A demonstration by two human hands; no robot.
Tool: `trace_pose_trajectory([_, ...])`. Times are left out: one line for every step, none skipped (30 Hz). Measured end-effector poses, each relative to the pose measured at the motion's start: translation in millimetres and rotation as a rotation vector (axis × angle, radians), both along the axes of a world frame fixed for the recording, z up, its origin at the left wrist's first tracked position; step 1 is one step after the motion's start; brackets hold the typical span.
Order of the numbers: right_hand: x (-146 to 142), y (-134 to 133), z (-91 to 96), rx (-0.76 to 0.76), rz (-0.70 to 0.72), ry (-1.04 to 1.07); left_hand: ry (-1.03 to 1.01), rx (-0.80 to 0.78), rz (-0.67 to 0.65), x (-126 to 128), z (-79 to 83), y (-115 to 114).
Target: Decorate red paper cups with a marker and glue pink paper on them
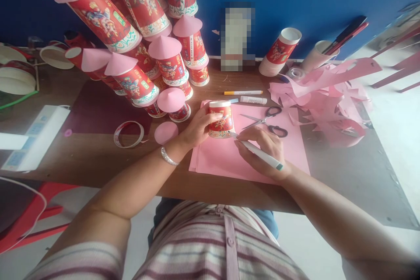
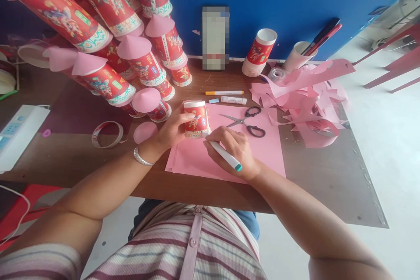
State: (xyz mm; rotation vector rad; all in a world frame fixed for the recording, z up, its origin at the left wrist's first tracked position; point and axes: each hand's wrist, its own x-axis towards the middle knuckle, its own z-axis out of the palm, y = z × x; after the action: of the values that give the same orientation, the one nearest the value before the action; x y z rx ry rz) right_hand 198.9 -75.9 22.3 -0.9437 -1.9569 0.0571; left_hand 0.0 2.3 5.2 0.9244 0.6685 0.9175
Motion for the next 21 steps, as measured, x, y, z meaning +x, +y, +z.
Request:
trace_pose_trajectory([-0.4,0.1,-0.1,-0.002,0.005,0.006,0.002,0.001,0.004,0.2,0.4,0.0])
trace_pose_trajectory([-0.7,0.2,-0.2,-0.003,0.011,0.013,0.004,0.004,0.004,0.3,0.7,-0.1])
trace_pose_trajectory([-1.0,0.3,-0.4,-0.003,0.017,0.018,0.005,0.007,0.001,0.4,0.8,-0.1])
trace_pose_trajectory([-1.2,0.5,-0.6,-0.003,0.023,0.023,0.006,0.009,-0.002,0.4,0.7,-0.1])
trace_pose_trajectory([-1.3,0.8,-0.9,-0.002,0.025,0.027,0.006,0.009,-0.004,0.4,0.4,-0.1])
trace_pose_trajectory([-1.3,0.9,-1.2,-0.002,0.025,0.029,0.005,0.008,-0.004,0.3,-0.1,-0.1])
trace_pose_trajectory([-1.2,1.1,-1.6,-0.003,0.024,0.029,0.006,0.008,0.001,0.2,-0.7,-0.1])
trace_pose_trajectory([-1.2,1.2,-1.9,-0.006,0.022,0.027,0.010,0.007,0.008,0.2,-1.3,-0.1])
trace_pose_trajectory([-1.2,1.3,-2.3,-0.008,0.021,0.025,0.014,0.006,0.015,0.2,-1.7,-0.1])
trace_pose_trajectory([-1.2,1.3,-2.7,-0.010,0.019,0.024,0.016,0.006,0.018,0.3,-2.0,0.0])
trace_pose_trajectory([-1.2,1.3,-3.0,-0.015,0.019,0.022,0.015,0.008,0.013,0.4,-2.1,0.1])
trace_pose_trajectory([-1.4,1.3,-3.4,-0.018,0.019,0.022,0.012,0.010,0.006,0.6,-2.1,0.2])
trace_pose_trajectory([-1.5,1.4,-3.7,-0.019,0.019,0.024,0.008,0.013,-0.001,0.8,-2.0,0.3])
trace_pose_trajectory([-1.6,1.4,-3.9,-0.017,0.018,0.027,0.003,0.017,-0.007,0.8,-1.9,0.5])
trace_pose_trajectory([-1.8,1.4,-4.1,-0.014,0.018,0.031,0.001,0.022,-0.008,0.8,-2.1,0.8])
trace_pose_trajectory([-1.9,1.3,-4.2,-0.013,0.018,0.033,0.000,0.028,-0.008,0.6,-2.6,1.0])
trace_pose_trajectory([-1.9,1.3,-4.2,-0.012,0.018,0.034,0.002,0.032,-0.005,0.3,-3.3,1.3])
trace_pose_trajectory([-1.8,1.1,-4.2,-0.014,0.017,0.032,0.004,0.035,-0.002,-0.1,-4.3,1.6])
trace_pose_trajectory([-1.6,1.0,-4.1,-0.017,0.016,0.028,0.009,0.040,-0.002,-0.6,-5.4,1.8])
trace_pose_trajectory([-1.4,0.8,-4.0,-0.020,0.016,0.023,0.015,0.045,-0.004,-1.1,-6.5,2.0])
trace_pose_trajectory([-1.1,0.7,-3.9,-0.020,0.014,0.021,0.022,0.050,-0.004,-1.6,-7.4,2.2])
